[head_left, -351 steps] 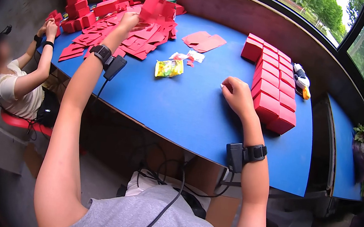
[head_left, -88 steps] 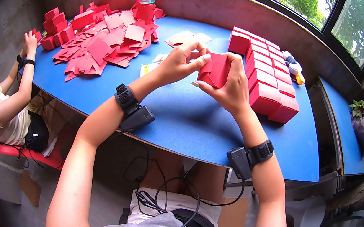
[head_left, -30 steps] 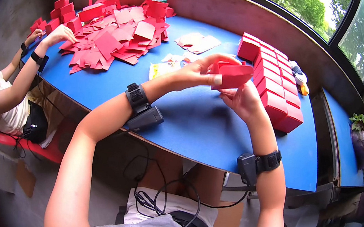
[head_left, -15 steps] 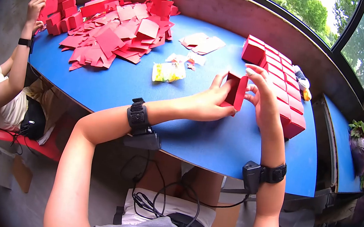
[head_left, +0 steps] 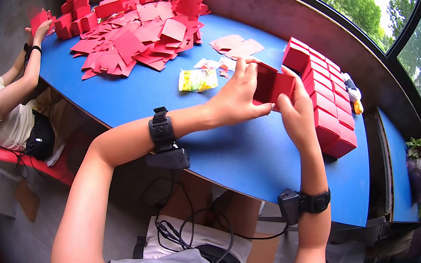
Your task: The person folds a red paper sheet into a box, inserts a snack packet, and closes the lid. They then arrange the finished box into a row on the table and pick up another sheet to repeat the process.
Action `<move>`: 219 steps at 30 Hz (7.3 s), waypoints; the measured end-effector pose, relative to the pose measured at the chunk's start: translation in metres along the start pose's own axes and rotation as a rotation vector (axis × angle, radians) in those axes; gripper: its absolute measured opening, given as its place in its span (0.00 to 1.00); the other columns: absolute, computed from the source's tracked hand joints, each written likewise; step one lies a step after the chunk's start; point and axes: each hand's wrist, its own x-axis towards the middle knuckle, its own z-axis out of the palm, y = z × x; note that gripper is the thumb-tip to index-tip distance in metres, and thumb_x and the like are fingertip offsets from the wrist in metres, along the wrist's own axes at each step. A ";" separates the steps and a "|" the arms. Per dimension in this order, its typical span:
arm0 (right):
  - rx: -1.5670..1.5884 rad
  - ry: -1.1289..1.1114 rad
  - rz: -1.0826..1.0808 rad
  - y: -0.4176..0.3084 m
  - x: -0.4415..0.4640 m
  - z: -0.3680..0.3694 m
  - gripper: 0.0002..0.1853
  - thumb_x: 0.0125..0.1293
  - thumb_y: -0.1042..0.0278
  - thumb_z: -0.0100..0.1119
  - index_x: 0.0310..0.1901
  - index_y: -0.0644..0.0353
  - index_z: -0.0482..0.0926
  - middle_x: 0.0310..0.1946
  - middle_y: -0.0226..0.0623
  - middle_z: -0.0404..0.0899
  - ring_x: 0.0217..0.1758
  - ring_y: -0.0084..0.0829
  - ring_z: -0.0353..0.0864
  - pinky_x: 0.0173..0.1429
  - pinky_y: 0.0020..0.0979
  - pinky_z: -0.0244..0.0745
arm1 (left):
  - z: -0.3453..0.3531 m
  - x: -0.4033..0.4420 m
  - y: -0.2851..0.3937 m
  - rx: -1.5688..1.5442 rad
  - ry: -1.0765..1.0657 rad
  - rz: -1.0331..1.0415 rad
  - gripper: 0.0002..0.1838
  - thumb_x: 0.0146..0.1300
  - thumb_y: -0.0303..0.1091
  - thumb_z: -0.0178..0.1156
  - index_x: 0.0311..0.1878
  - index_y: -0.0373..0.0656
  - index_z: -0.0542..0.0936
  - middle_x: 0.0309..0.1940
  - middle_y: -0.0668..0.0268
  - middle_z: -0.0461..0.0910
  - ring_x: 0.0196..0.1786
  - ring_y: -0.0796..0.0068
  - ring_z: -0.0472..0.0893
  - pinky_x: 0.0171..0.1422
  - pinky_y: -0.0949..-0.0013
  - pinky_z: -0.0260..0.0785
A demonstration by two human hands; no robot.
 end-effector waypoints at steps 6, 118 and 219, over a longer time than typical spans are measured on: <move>0.343 0.250 0.050 0.002 0.008 -0.007 0.16 0.67 0.78 0.44 0.56 0.64 0.69 0.40 0.41 0.77 0.37 0.22 0.79 0.40 0.23 0.78 | -0.005 0.006 0.002 0.016 -0.009 0.069 0.46 0.47 0.52 0.71 0.58 0.31 0.57 0.52 0.46 0.58 0.59 0.49 0.64 0.61 0.57 0.66; -0.167 -0.172 -0.074 0.037 0.005 0.013 0.36 0.42 0.57 0.76 0.50 0.64 0.67 0.44 0.44 0.74 0.49 0.35 0.76 0.55 0.33 0.71 | -0.024 0.075 0.008 0.703 -0.748 0.247 0.10 0.42 0.31 0.67 0.28 0.38 0.80 0.23 0.60 0.80 0.29 0.63 0.80 0.34 0.65 0.70; 0.009 -0.255 0.059 0.050 0.009 0.005 0.52 0.46 0.64 0.74 0.68 0.66 0.49 0.58 0.55 0.67 0.61 0.43 0.71 0.63 0.37 0.67 | -0.031 0.034 -0.020 -0.114 -0.304 0.345 0.12 0.54 0.29 0.66 0.43 0.44 0.85 0.40 0.64 0.82 0.44 0.73 0.80 0.52 0.69 0.72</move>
